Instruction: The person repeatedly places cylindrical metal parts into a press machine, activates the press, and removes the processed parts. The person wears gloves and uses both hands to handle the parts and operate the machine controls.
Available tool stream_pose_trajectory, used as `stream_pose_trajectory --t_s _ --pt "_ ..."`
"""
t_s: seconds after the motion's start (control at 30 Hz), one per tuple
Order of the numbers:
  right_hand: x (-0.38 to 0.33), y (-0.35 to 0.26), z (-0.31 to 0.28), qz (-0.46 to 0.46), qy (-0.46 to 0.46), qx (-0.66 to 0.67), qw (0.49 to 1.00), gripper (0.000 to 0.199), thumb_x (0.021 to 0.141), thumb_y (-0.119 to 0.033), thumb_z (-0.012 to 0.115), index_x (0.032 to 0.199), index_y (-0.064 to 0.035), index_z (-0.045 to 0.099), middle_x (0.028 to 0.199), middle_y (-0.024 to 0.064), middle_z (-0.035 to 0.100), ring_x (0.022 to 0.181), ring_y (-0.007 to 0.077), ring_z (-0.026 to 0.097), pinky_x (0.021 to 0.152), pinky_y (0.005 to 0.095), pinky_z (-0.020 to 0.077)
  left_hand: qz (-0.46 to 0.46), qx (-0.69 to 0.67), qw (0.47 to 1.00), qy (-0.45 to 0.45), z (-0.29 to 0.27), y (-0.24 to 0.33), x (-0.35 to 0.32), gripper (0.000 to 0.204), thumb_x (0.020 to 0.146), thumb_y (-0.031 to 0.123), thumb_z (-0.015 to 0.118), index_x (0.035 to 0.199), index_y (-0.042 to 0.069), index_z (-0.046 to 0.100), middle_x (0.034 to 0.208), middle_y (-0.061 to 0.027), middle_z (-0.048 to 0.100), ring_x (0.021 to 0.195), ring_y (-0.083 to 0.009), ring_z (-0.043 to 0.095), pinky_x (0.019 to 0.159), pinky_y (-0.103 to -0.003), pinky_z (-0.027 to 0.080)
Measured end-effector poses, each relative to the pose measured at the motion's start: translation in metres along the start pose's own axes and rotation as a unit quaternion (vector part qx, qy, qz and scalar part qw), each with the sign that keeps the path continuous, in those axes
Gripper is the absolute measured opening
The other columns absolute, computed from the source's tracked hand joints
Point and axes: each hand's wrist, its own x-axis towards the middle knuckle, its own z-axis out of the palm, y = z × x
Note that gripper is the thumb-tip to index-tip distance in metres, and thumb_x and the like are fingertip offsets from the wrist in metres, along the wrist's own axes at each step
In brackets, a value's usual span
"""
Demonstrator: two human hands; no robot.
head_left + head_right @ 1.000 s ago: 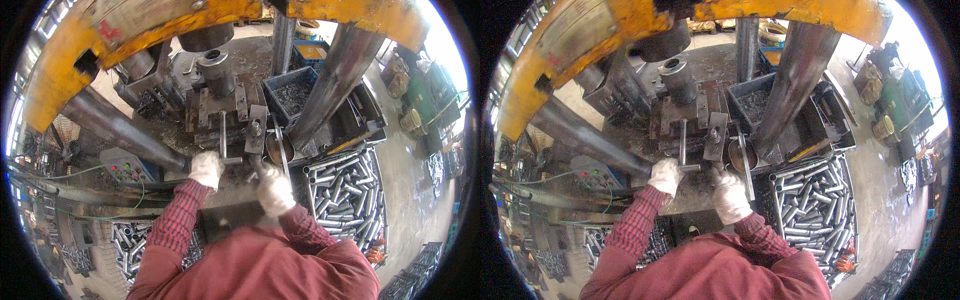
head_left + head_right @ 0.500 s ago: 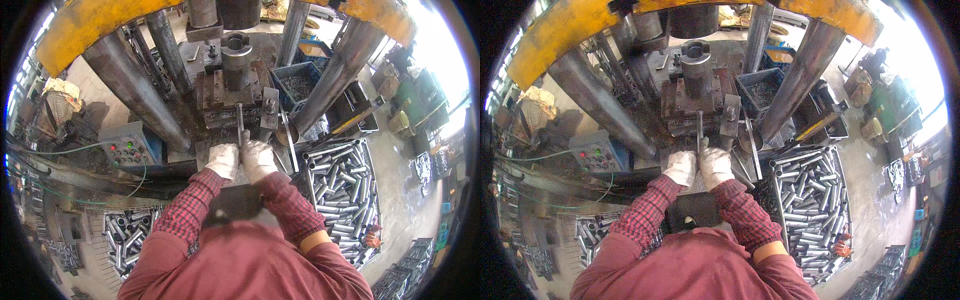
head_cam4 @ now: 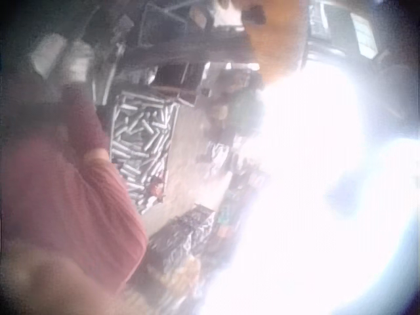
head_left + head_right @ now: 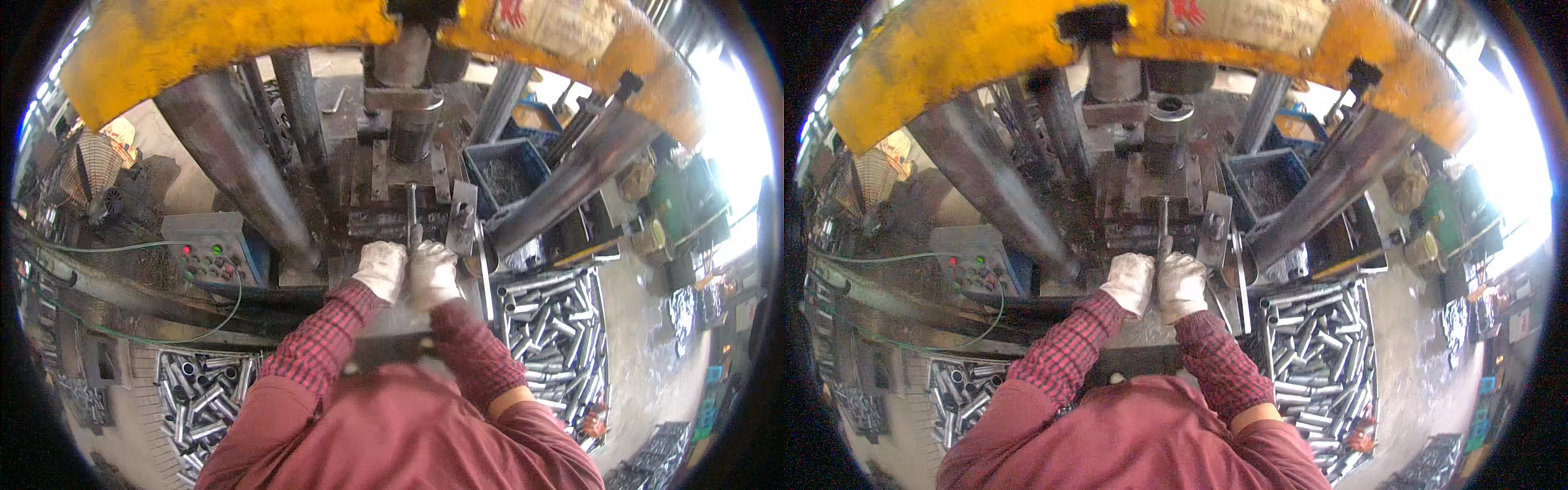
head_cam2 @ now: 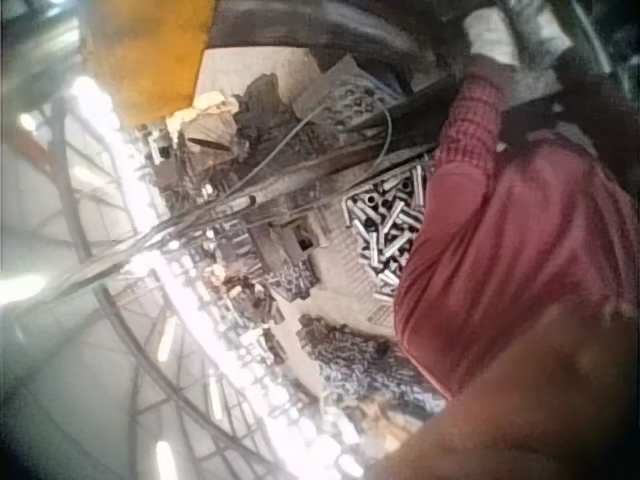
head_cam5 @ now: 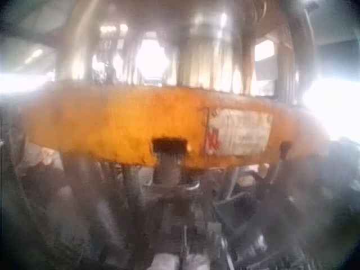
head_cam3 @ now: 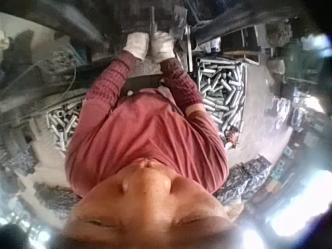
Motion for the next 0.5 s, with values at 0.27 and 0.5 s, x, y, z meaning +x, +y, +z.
stream_pose_trajectory --t_s 0.27,0.5 --pt "0.005 0.004 -0.018 -0.034 -0.084 -0.048 0.995 0.084 0.085 -0.037 0.078 0.141 0.0175 0.048 0.127 0.0262 0.063 0.116 0.0399 0.066 0.096 0.0563 0.0596 -0.060 0.045 0.997 -0.032 -0.009 0.005 0.008 0.011 0.079 0.018 0.076 0.087 0.012 0.080 0.090 -0.0185 0.079 0.089 -0.0348 0.080 0.077 -0.048 0.064" --pt "-0.054 -0.023 0.026 0.070 0.057 -0.003 0.996 0.057 0.099 -0.014 0.058 0.154 0.0022 0.055 0.090 0.0044 0.076 0.079 0.0237 0.076 0.065 0.0465 0.0591 0.003 -0.041 0.996 0.077 0.014 0.035 -0.066 0.013 0.086 0.019 0.067 0.077 0.010 0.071 0.072 -0.0182 0.069 0.069 -0.0406 0.071 0.065 -0.054 0.056"
